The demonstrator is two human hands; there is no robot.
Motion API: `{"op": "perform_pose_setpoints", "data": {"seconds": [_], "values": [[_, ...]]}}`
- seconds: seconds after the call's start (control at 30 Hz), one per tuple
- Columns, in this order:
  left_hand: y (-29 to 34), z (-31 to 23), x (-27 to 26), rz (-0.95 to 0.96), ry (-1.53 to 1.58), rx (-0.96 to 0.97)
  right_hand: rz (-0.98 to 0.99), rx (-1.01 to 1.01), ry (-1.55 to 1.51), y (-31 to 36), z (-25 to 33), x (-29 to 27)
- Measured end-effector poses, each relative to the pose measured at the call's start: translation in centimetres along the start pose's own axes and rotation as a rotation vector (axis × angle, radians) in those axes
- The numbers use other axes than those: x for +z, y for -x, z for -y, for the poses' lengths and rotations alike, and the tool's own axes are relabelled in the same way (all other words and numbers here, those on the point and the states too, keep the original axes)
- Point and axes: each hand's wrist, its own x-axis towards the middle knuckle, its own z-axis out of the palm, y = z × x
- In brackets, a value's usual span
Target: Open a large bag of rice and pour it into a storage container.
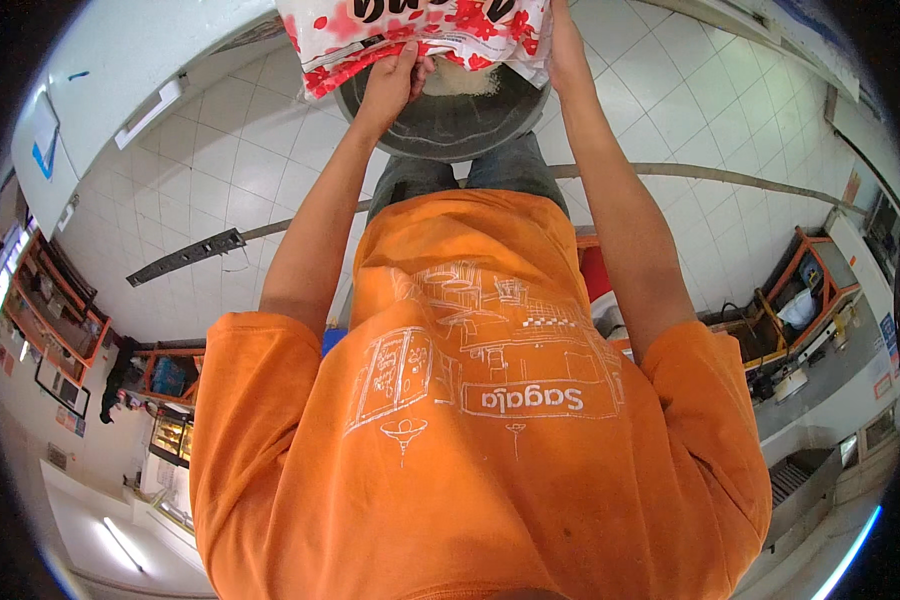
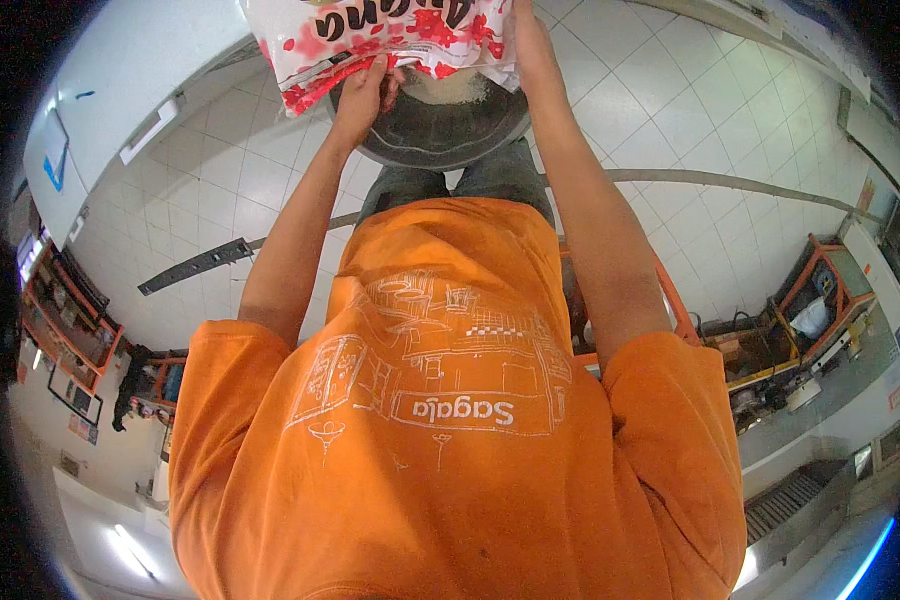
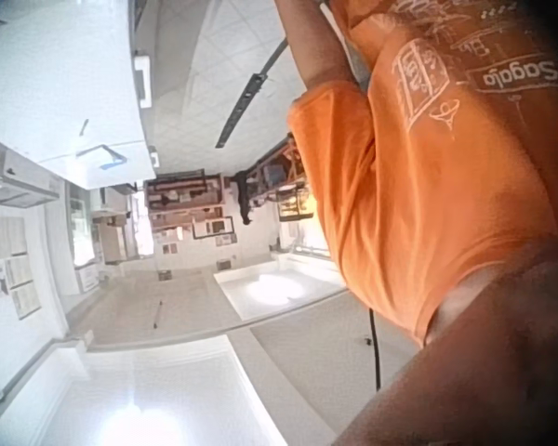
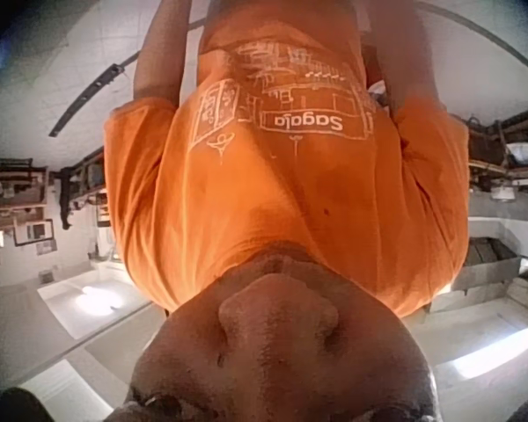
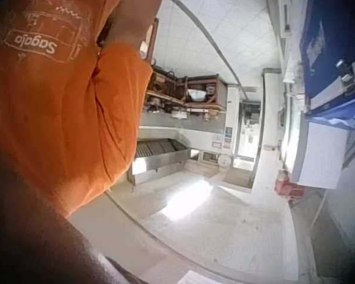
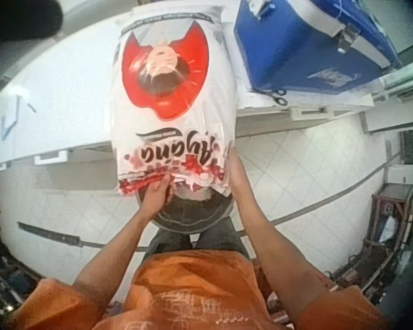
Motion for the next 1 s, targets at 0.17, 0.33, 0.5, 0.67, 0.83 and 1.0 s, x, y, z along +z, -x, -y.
{"op": "perform_pose_setpoints", "data": {"seconds": [0.17,0.33,0.5,0.67,0.83,1.0], "values": [[0.9,0.0,-0.2,-0.016,-0.031,-0.021,0.088,0.068,-0.185,-0.6,0.4,-0.9],[0.4,0.4,0.1,0.031,-0.052,0.040,-0.002,0.096,-0.028,-5.0,-1.1,-2.4],[-0.3,0.5,-0.1,0.104,-0.076,0.001,0.032,0.013,-0.089,-5.5,-2.6,-0.4],[-0.8,5.4,-9.9,-0.019,-0.263,-0.088,0.031,-0.041,-0.134,-6.4,-3.2,-0.7],[-12.5,0.6,-11.3,-0.231,0.523,0.138,0.049,-0.112,-0.171,-8.2,-6.7,-3.7],[-19.1,4.6,-16.3,-0.136,0.488,0.017,0.070,-0.013,-0.194,-4.6,-3.1,-3.5]]}}
